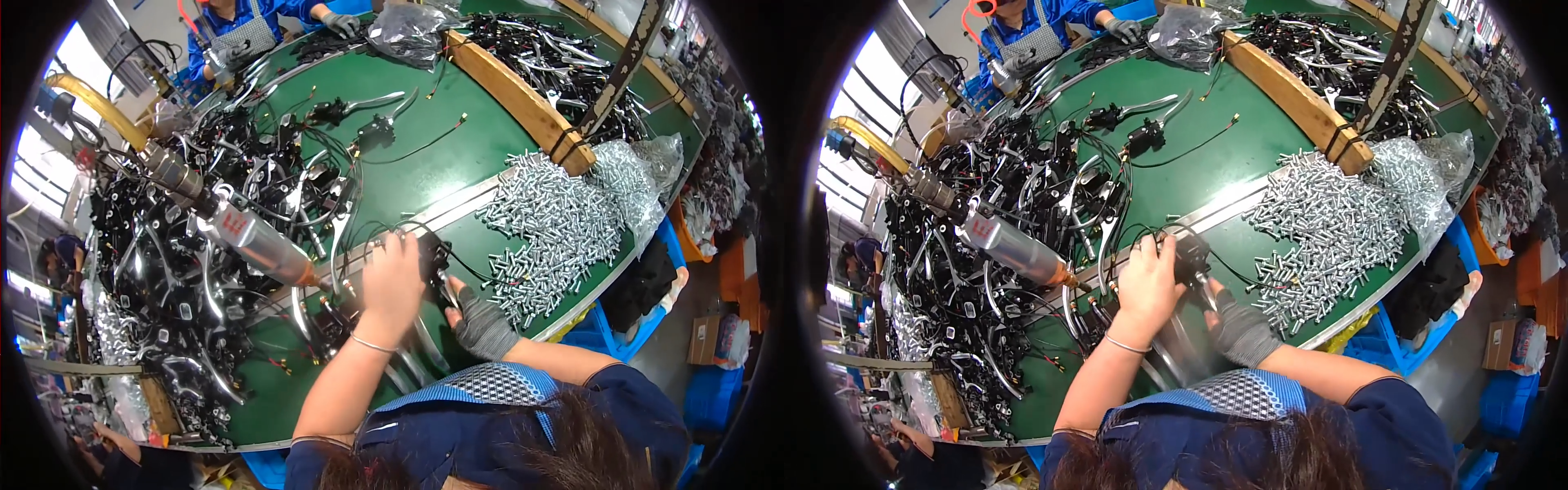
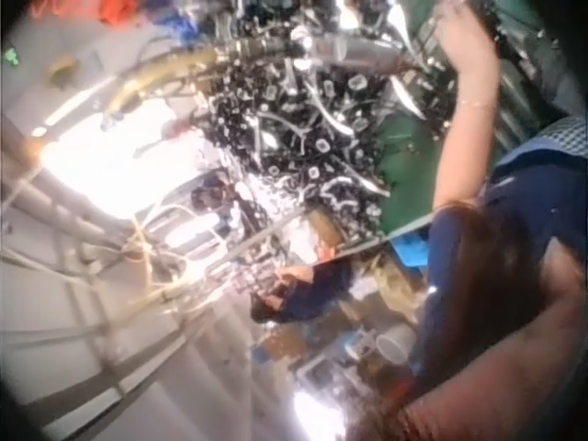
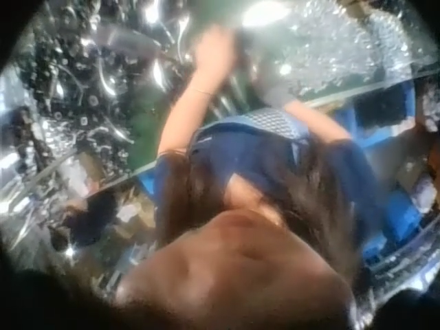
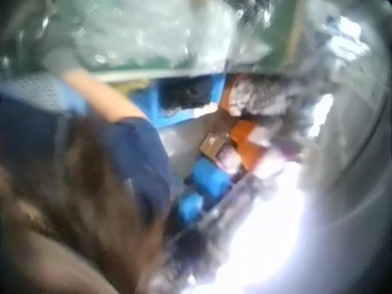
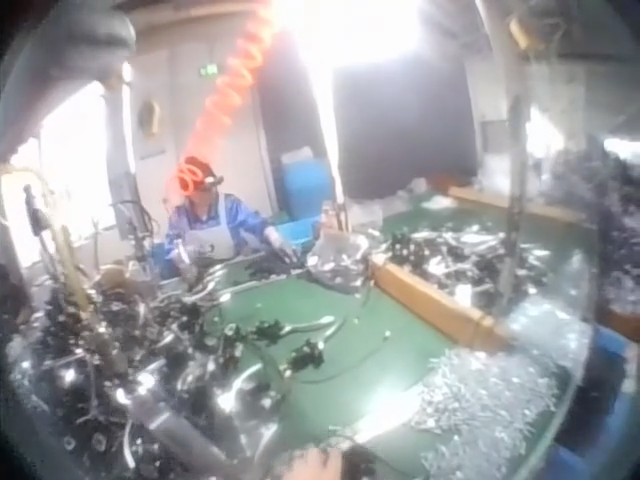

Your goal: The worker is assembling small plastic components on a production line using a pneumatic screwdriver.

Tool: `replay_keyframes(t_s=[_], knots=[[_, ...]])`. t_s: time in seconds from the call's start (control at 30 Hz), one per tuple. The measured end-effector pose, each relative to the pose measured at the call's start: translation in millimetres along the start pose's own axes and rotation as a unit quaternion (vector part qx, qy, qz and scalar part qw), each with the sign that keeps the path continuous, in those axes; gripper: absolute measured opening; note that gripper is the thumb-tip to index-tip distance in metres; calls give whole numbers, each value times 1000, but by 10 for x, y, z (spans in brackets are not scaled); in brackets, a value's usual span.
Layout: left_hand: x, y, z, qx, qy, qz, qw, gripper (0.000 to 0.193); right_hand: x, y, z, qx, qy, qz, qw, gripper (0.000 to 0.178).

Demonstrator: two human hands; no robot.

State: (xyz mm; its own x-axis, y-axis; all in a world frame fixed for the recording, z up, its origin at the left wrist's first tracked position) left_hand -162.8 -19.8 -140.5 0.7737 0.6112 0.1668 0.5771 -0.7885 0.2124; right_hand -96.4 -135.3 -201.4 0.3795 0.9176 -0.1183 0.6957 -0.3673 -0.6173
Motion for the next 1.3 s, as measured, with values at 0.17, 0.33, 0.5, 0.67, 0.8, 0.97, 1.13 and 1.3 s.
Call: replay_keyframes(t_s=[0.17,0.33,0.5,0.67,0.8,0.97,1.13,1.3], knots=[[-58,77,-21,-50,-33,33,998,61,-61,-187,-56,-79,-159,0,984,52],[-18,100,-91,-168,-7,85,982,48,534,-262,-436,-180,-183,-83,963,41],[7,81,125,-173,69,97,978,29,2211,-311,-1149,-239,78,-96,963,38],[43,159,116,-172,39,88,980,15,3547,-258,-996,-497,212,-162,826,56],[13,103,102,-194,49,77,977,15,3968,-654,-563,-448,42,-174,876,64],[94,88,65,-204,57,84,974,15,4227,-722,-402,-402,-20,-181,897,70],[113,67,62,-205,48,77,975,16,4443,-750,-357,-445,-48,-189,874,79],[84,111,83,-216,31,71,973,17,4790,-653,-548,-468,-77,-170,864,104]])
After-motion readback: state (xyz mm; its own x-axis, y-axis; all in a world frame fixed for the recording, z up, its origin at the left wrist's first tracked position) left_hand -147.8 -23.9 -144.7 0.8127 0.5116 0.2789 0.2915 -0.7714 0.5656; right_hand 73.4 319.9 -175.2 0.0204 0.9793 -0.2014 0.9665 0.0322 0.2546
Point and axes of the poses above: each hand's wrist, its own x-axis towards the middle knuckle, its own z-axis out of the palm, y = z × x, the point moved 7 cm from there along x, towards the middle knuckle, and after that the axes turned 7 degrees about -x, right-handed, at the moved point
